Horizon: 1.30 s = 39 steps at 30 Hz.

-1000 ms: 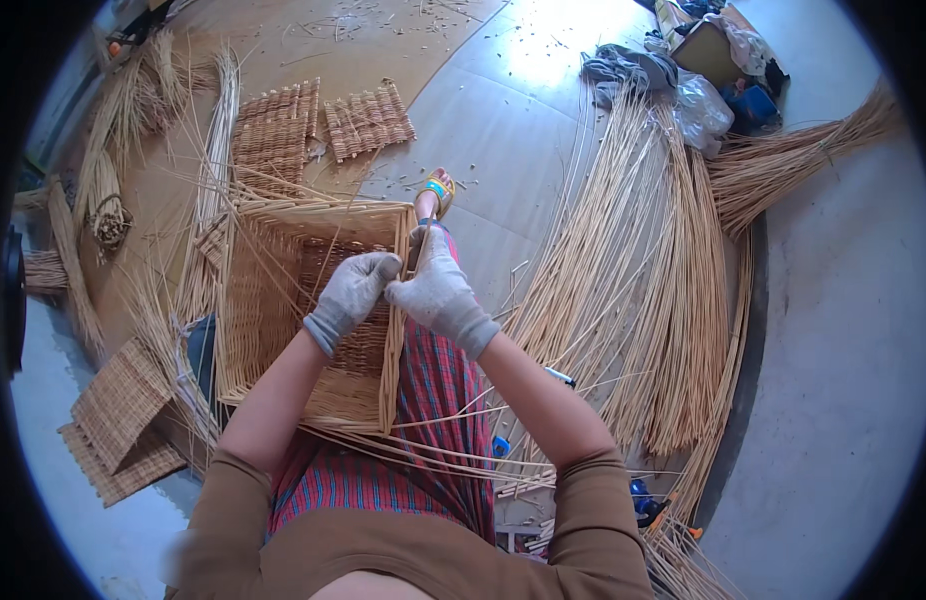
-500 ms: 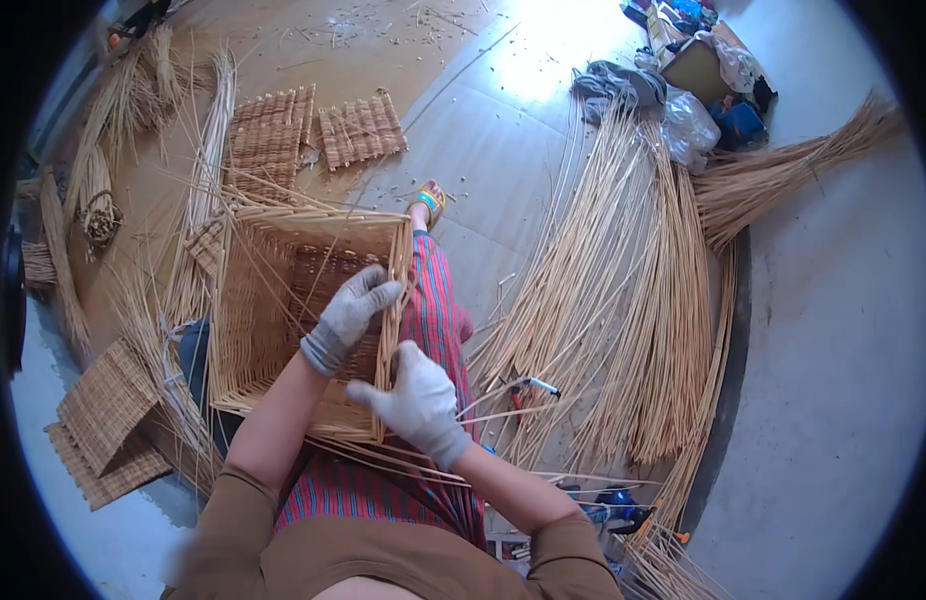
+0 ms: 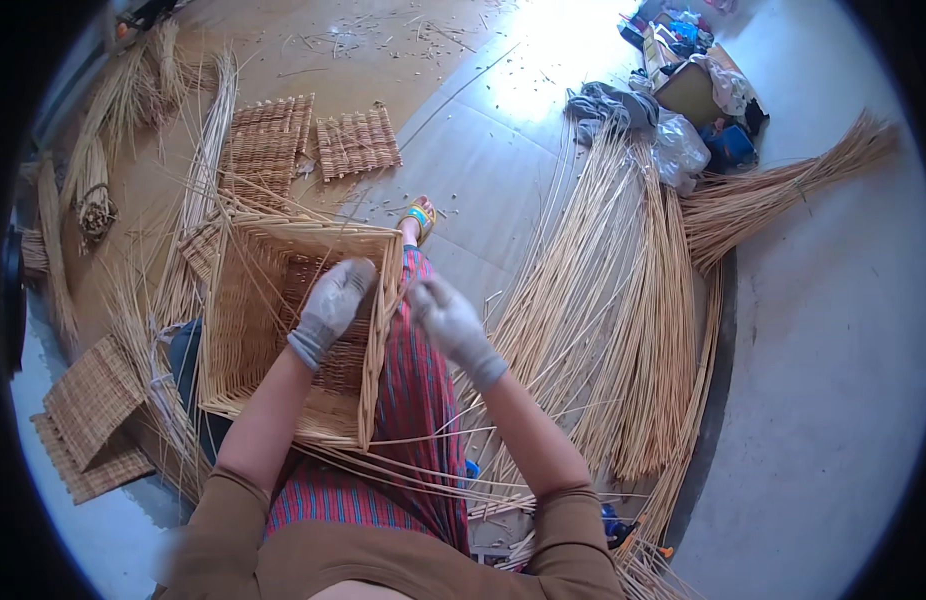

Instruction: Weaving a rectangular basket using long, flexible plant strips.

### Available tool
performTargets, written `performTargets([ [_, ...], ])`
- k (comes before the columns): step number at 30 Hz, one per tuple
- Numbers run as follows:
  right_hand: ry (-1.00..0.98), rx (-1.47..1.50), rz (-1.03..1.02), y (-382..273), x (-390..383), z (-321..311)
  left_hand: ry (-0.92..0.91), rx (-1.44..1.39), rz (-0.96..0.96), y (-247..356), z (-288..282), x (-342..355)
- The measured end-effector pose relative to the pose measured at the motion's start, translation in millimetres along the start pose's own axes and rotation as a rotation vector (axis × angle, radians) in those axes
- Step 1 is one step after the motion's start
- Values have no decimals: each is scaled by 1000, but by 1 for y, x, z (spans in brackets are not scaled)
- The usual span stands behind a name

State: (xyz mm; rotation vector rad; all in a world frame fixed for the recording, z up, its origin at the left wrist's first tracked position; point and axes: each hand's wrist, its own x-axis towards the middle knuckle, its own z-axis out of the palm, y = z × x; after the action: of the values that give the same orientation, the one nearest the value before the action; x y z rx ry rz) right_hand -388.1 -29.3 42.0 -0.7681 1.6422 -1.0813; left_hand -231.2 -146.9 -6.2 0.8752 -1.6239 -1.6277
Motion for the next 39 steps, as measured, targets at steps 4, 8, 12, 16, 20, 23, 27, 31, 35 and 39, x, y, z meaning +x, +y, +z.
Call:
performTargets([
  [4, -41, 79, -119, -8, 40, -5, 36, 137, -18, 9, 18, -11],
  [8, 38, 101, 9, -9, 39, 4, 131, 364, 317, 15, 27, -32],
  [12, 138, 166, -141, -8, 38, 14, 92, 171, 196, 9, 30, -32],
  [16, 297, -439, -258, -39, 36, 25, 102, 87, 108, 2, 24, -30],
  [20, 249, -903, -1065, -40, 67, -26, 93, 53, 78, -7, 35, -26],
  [23, 143, -1014, -1056, -52, 71, -31, 88, 17, 8, -6, 31, -28],
  [27, 26, -1132, -1146, -65, 87, -41, 133, 1, -22, -3, 37, -30],
  [31, -116, -1287, -1149, -76, 90, -37, 189, 197, 207, 1, 36, -30],
  [35, -71, -1302, -1101, -62, 75, -35, 259, 790, 407, 25, 27, -28],
  [39, 251, -1031, -1094, -44, 48, -32, 203, 843, 401, 38, 25, -27],
])
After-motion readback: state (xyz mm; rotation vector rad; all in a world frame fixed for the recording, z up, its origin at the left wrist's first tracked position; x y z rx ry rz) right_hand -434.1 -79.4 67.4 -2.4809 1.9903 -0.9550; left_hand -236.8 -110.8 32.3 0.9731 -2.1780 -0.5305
